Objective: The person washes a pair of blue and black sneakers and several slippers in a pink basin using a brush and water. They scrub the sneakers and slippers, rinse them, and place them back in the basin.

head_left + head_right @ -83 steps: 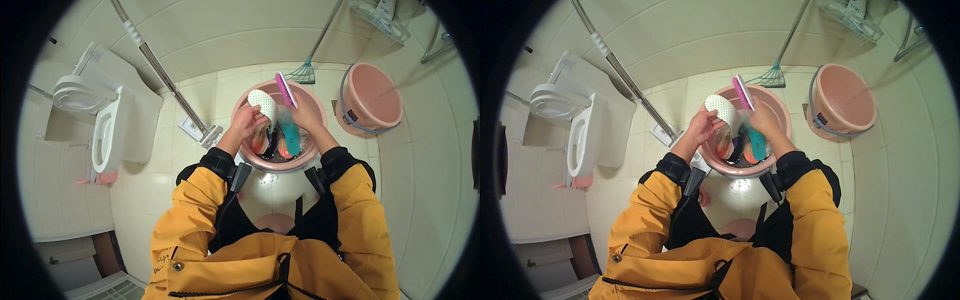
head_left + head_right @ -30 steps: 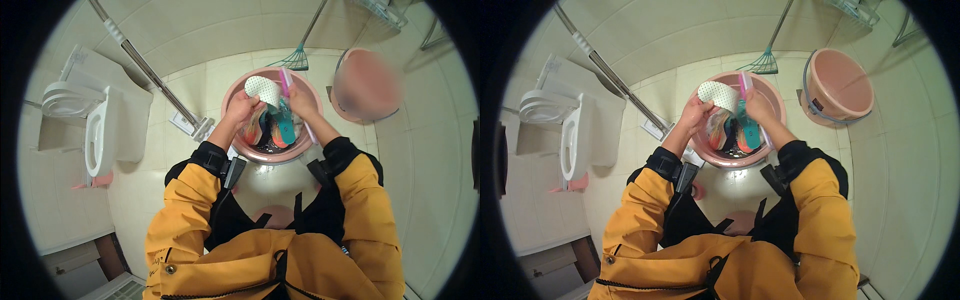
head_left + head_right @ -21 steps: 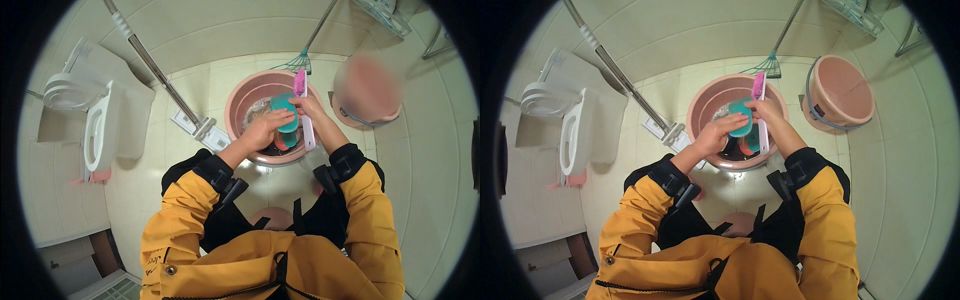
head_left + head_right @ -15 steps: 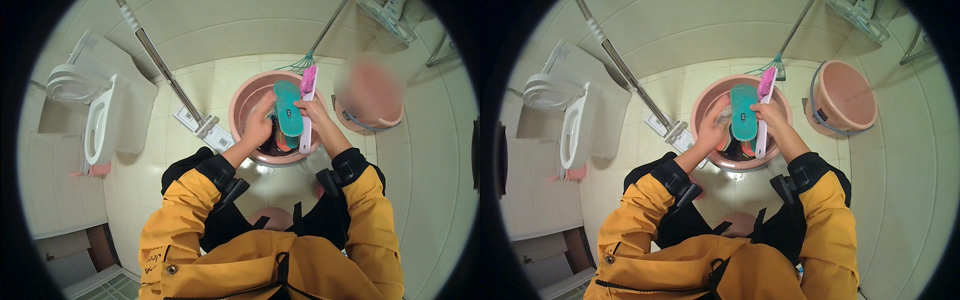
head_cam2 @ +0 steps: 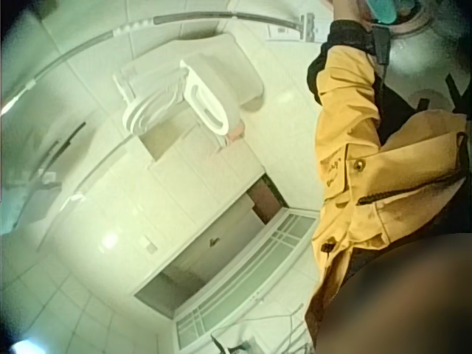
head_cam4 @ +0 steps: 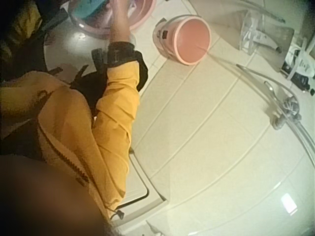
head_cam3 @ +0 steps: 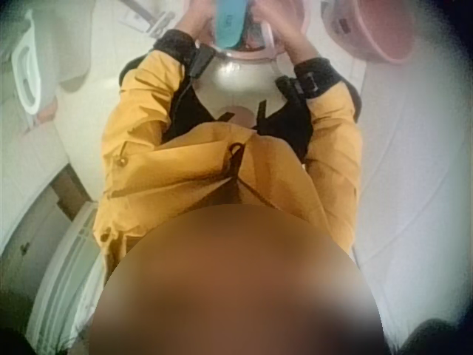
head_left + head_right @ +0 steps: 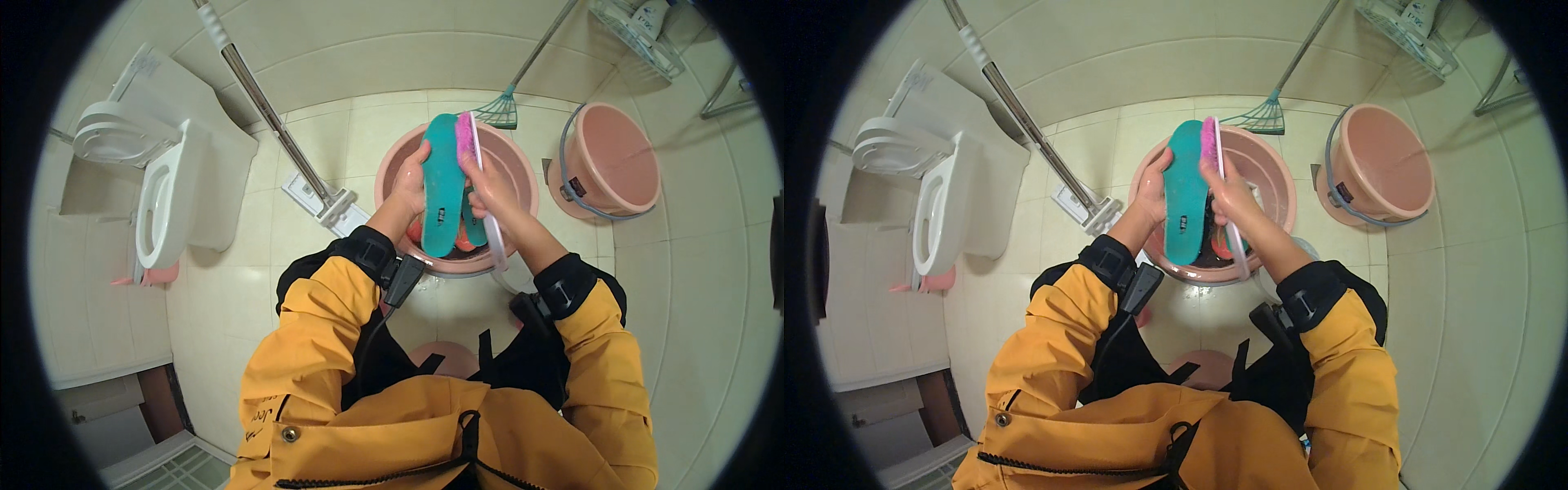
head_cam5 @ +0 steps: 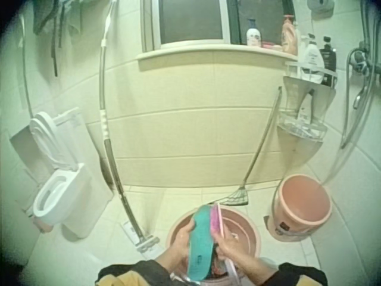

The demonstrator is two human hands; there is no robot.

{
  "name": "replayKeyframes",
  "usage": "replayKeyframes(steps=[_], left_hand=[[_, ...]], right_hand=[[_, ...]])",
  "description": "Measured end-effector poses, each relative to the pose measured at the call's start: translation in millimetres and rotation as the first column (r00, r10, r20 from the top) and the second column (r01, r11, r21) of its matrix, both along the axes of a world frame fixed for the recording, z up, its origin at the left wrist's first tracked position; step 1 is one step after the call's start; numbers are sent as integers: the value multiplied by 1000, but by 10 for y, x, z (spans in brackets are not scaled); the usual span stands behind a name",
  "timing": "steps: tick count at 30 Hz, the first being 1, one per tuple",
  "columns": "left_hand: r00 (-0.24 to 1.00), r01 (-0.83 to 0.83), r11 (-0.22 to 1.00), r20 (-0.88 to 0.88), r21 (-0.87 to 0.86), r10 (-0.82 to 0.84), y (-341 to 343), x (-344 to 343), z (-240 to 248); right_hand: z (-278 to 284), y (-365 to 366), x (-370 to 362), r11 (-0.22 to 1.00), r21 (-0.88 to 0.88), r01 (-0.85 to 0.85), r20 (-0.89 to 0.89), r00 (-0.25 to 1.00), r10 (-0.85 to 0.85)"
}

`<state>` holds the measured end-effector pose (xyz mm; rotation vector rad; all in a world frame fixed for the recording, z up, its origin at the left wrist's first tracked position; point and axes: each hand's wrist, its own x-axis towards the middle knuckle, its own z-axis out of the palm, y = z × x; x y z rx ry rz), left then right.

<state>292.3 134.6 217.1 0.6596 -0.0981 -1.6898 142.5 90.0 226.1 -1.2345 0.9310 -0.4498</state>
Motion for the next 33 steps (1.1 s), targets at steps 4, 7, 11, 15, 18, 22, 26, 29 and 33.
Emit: replayKeyframes(steps=[4, 7, 11, 15, 18, 22, 26, 29, 33], left_hand=[[998, 65, 997, -18, -36, -65, -64, -88, -195], [992, -111, 992, 65, 51, 108, -93, -69, -227], [968, -241, 964, 98, 115, 230, -87, -102, -192], [993, -103, 986, -38, 134, 109, -29, -311, -269], [935, -302, 936, 250, 182, 253, -37, -261, -310], [993, -119, 968, 40, 222, 113, -23, -252, -325], [901, -296, 942, 374, 157, 220, 1, -280, -335], [961, -208, 968, 213, 138, 176, 16, -317, -413], [948, -222, 963, 266, 155, 176, -3, -263, -486]], right_hand=[[-94, -186, 51, 720, -689, -84, -268, 952, -146], [-148, 26, 120, 631, -737, -242, -488, 837, -249], [-143, 257, 162, 727, -562, -395, -542, 839, 37], [-154, 159, 171, 795, -540, -278, -552, 830, -84], [-174, 176, 183, 800, -426, -423, -618, 781, 85], [-133, 205, 179, 764, -625, -161, -455, 870, -189], [-33, 296, 169, 772, -423, -474, -620, 773, 135], [-13, 210, 173, 782, -542, -309, -546, 837, -47], [-133, 232, 187, 801, -522, -293, -584, 807, -86]])
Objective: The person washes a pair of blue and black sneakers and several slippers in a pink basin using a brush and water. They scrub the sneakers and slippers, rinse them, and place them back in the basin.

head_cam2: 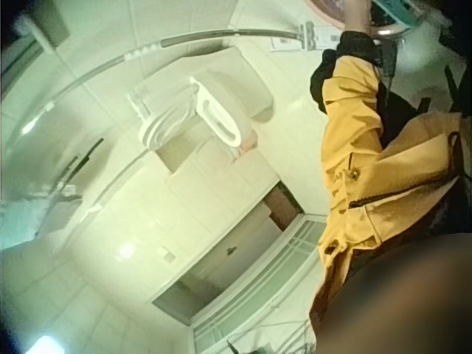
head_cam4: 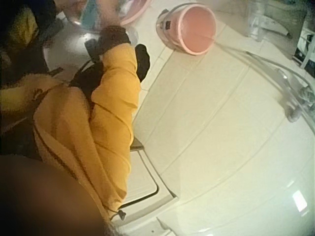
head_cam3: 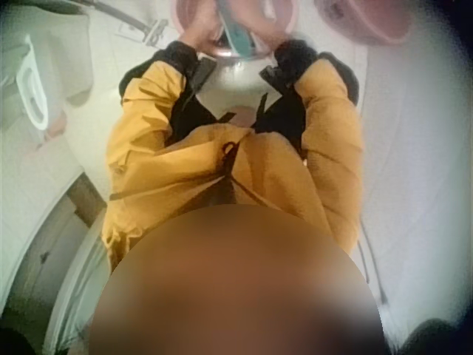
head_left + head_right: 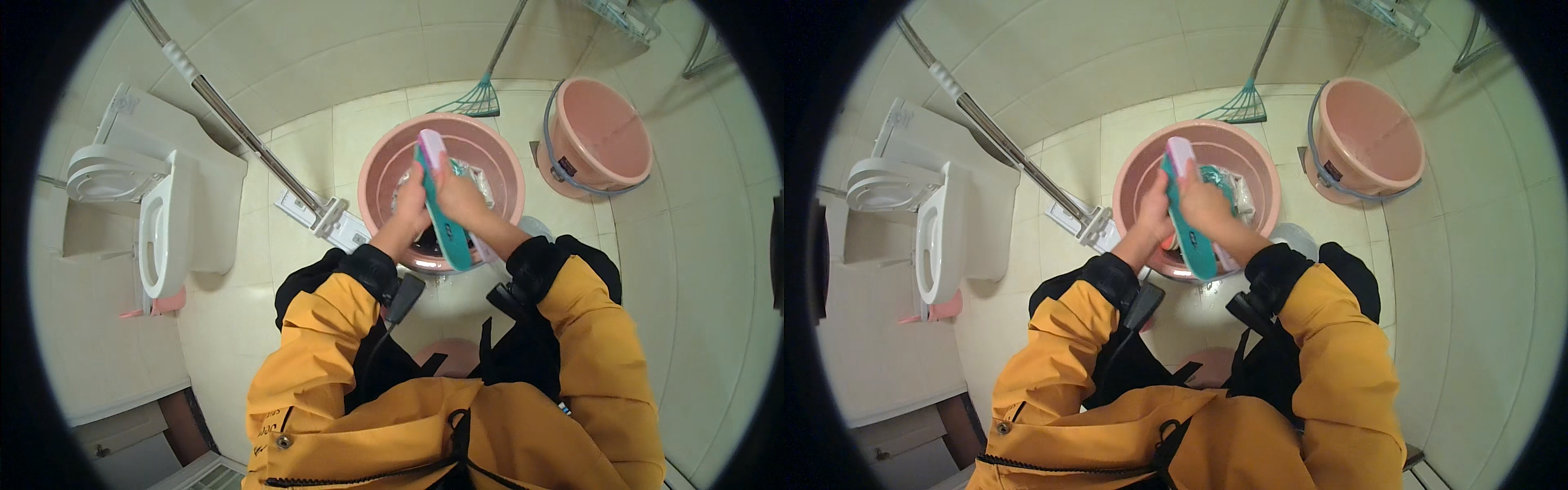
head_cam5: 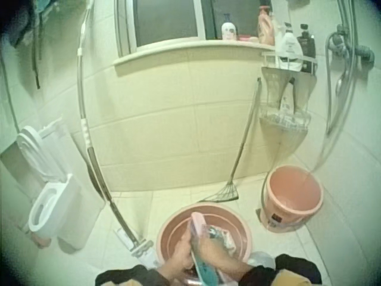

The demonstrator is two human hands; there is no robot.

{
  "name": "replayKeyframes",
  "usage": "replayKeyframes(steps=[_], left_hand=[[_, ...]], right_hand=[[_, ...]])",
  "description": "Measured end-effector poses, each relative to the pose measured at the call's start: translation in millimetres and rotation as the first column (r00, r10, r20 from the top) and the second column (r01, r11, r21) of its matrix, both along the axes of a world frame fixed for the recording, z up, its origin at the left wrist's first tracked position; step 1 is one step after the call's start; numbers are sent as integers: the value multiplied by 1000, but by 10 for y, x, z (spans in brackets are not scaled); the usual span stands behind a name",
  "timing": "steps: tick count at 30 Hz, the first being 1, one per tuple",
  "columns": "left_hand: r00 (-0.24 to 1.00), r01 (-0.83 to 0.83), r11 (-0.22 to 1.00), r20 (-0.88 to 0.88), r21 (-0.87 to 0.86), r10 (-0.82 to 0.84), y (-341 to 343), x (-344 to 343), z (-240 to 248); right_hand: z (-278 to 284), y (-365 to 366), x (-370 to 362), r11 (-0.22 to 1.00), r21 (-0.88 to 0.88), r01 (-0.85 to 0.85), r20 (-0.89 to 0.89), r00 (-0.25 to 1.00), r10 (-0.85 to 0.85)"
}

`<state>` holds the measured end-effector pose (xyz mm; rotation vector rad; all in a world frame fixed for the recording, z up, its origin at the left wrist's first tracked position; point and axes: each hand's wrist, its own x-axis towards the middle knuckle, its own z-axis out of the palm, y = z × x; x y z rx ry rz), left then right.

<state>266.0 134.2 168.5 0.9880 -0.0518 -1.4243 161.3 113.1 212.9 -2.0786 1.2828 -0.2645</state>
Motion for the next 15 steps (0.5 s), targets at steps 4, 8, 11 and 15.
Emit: replayKeyframes(steps=[4, 8, 11, 15], left_hand=[[998, -6, 994, -67, -112, -1, -4, 142, 157], [982, 184, 957, 5, -226, -188, 37, -161, 332], [982, 186, 926, 101, -329, -161, -115, -108, 487], [958, 122, 984, 275, -128, -83, -124, 239, 552]], right_hand=[[-178, -21, -74, 982, 50, -182, 6, 983, 182], [-502, -13, -109, 980, 92, -175, 110, 980, 165], [-869, 339, 92, 890, 268, -369, -25, 921, 390], [-1011, -29, -178, 995, 77, 60, -250, 968, -39]])
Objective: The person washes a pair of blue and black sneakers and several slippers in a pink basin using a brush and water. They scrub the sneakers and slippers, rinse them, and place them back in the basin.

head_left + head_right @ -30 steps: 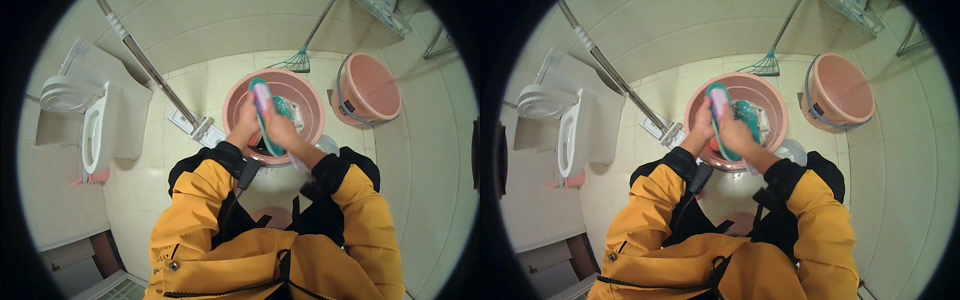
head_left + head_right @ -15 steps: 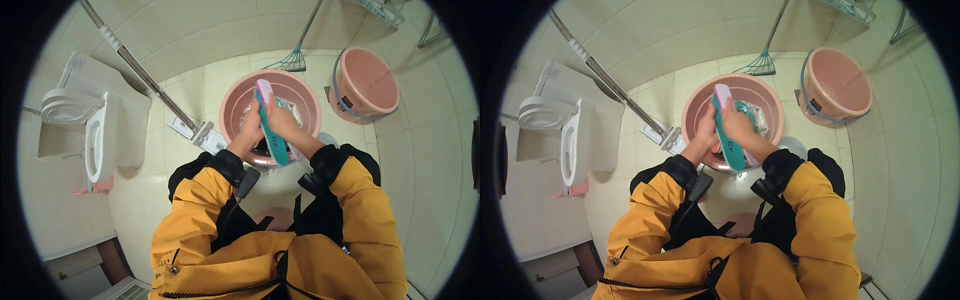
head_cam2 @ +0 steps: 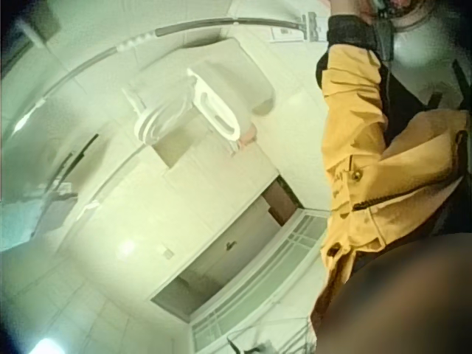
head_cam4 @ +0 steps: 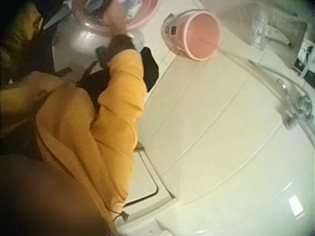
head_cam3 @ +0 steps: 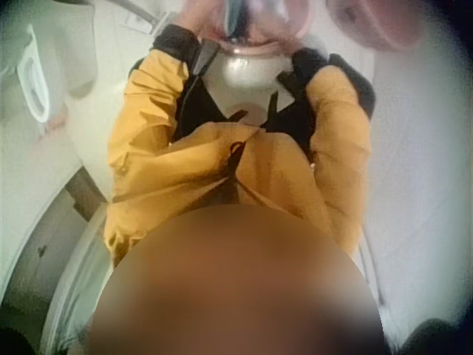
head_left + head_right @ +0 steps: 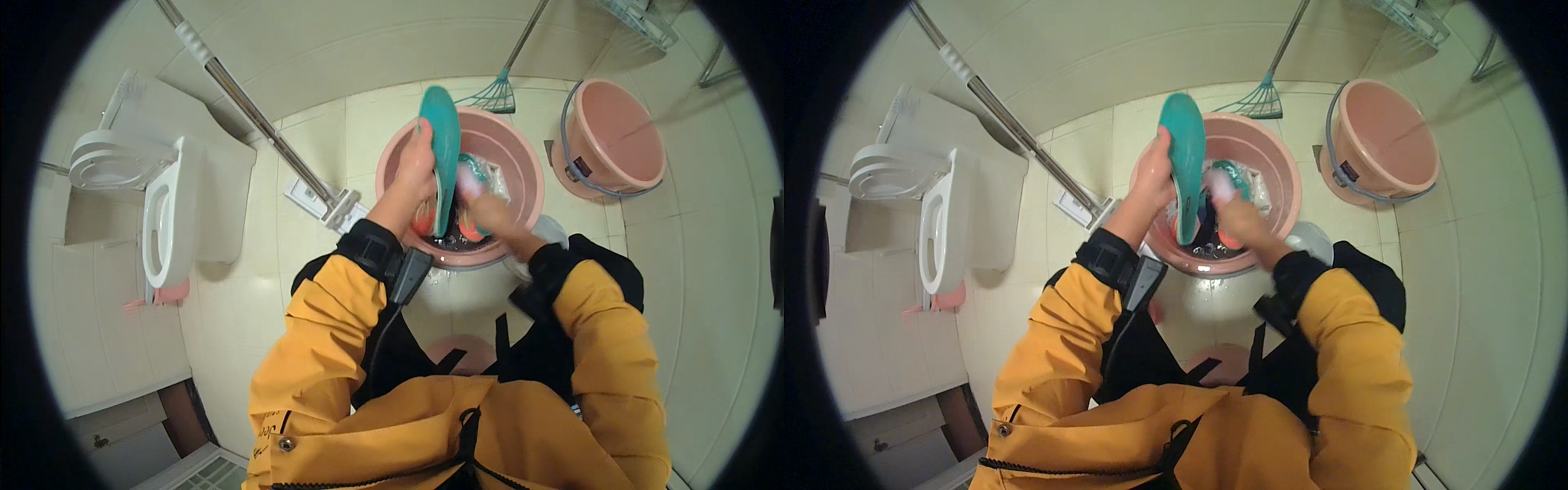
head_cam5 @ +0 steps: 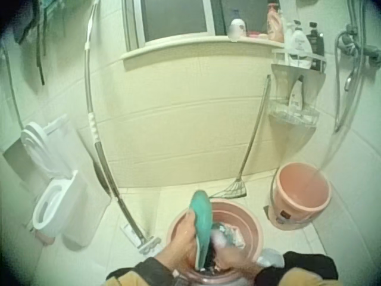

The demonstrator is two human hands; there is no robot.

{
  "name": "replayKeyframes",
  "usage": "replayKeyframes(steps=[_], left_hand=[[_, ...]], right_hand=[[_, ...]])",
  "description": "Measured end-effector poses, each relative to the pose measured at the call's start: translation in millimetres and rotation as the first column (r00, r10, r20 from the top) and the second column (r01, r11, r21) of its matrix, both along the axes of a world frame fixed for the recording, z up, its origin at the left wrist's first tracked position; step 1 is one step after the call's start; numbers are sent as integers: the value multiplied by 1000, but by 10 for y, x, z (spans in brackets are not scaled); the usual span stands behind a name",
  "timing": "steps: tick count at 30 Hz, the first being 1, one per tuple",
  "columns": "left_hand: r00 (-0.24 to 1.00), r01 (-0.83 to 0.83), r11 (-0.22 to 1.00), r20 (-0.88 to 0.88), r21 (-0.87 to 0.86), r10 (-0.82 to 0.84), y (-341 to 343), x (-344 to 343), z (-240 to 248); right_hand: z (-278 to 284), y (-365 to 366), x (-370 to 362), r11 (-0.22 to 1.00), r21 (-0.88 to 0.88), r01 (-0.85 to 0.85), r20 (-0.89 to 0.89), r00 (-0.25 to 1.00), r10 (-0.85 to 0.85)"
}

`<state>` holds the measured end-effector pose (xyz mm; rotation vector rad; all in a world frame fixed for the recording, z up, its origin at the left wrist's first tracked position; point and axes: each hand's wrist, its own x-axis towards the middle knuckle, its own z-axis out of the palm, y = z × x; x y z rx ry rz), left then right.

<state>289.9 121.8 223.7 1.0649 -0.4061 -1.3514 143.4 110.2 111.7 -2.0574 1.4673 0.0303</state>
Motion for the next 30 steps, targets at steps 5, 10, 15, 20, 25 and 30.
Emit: replayKeyframes(steps=[5, 10, 15, 20, 25, 30], left_hand=[[982, -27, 993, -187, -113, 5, 43, 141, -23], [989, 28, 995, -141, -98, -42, 72, -64, 45], [991, 63, 986, -108, -152, -80, 40, -237, 1], [966, -1, 1000, -258, 12, 4, -38, -95, -164], [953, -162, 984, -273, -79, 135, -30, -217, -208], [955, -151, 985, -247, 78, 166, 35, -382, -131]], right_hand=[[556, -528, -312, 984, -116, 133, 299, 950, -93], [1042, -482, -115, 995, -84, 61, 574, 819, -2], [1205, -504, -22, 906, -421, 51, 453, 877, 161], [1213, -211, 98, 990, -63, -126, 212, 968, 137], [1219, -100, 204, 984, -168, -66, 295, 949, 114], [1243, -180, 226, 998, -26, -60, 175, 982, 64]])
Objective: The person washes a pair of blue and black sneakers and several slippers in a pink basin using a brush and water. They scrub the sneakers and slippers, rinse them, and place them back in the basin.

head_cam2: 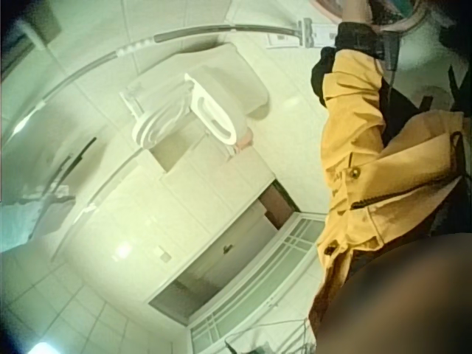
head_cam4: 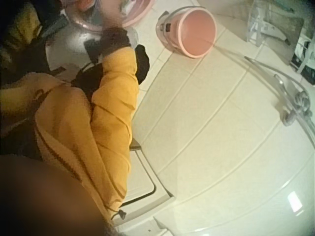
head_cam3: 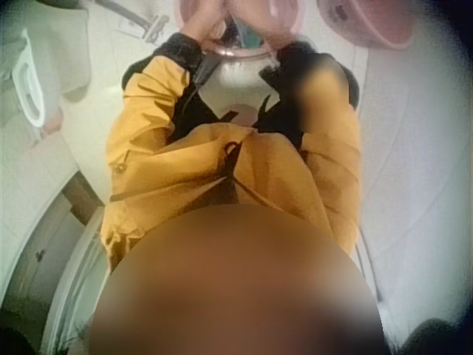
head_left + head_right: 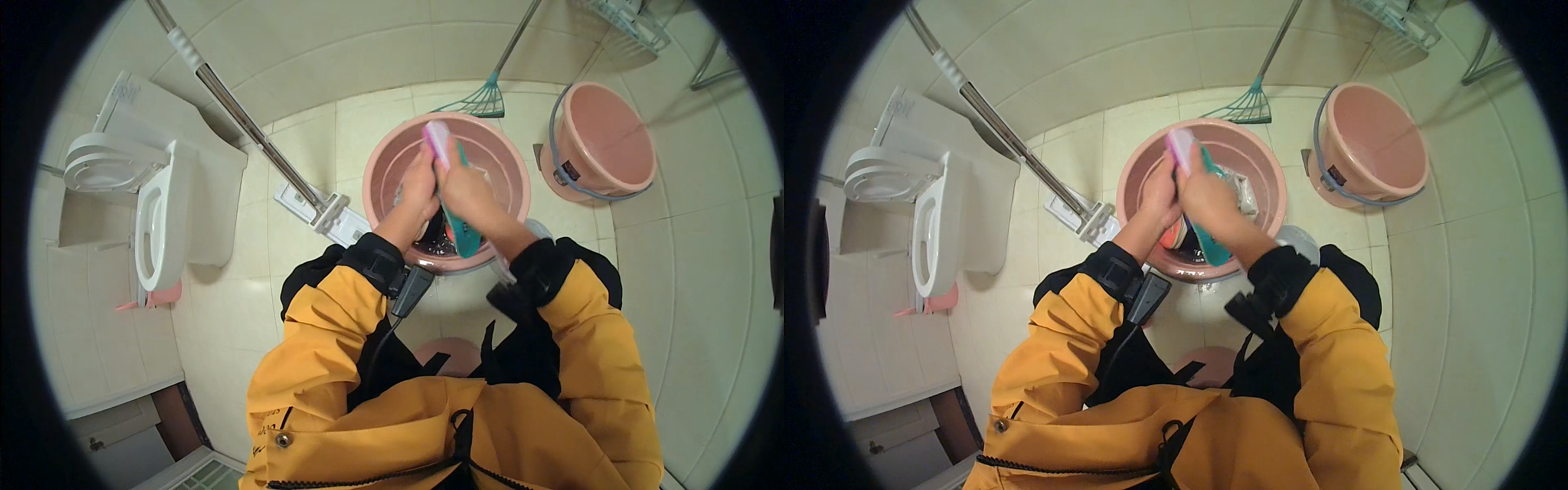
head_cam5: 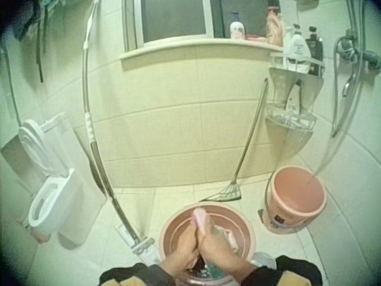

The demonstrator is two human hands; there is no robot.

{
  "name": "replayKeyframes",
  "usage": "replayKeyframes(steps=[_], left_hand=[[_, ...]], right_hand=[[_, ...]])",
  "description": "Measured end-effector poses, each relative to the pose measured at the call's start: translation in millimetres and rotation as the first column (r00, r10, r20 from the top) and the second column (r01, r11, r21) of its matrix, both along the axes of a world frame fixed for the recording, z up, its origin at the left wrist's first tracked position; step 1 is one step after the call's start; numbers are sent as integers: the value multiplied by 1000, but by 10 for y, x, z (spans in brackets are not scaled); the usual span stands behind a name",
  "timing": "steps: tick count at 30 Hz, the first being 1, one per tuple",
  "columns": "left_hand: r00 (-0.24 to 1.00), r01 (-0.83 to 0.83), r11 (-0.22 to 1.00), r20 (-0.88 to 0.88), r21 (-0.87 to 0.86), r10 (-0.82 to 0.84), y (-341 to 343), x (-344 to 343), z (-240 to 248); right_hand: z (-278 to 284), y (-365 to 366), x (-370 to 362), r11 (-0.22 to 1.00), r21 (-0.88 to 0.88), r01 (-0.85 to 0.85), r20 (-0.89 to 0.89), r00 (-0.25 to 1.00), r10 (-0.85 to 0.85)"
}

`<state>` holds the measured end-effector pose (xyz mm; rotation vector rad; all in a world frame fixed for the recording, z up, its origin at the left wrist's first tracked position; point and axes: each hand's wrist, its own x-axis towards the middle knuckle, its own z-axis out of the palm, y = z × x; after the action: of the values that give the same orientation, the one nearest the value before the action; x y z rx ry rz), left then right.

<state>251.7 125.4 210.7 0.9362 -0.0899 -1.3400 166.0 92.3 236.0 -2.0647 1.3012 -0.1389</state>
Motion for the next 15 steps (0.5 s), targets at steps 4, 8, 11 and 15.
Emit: replayKeyframes(steps=[4, 8, 11, 15], left_hand=[[982, 64, 996, 183, -65, -51, 29, -30, -8], [951, 70, 998, 301, -2, -67, 54, -29, -39], [982, 51, 998, 185, -46, -41, 76, 2, 11], [965, 193, 970, 209, -150, -159, 146, -29, 137]], right_hand=[[31, 10, -13, 988, -148, 51, 62, 997, -43], [28, 77, -49, 999, -38, -13, -22, 1000, 12], [-17, 10, -87, 997, -56, -49, 63, 997, 52], [-66, -320, -194, 902, -379, 206, 361, 931, -61]])
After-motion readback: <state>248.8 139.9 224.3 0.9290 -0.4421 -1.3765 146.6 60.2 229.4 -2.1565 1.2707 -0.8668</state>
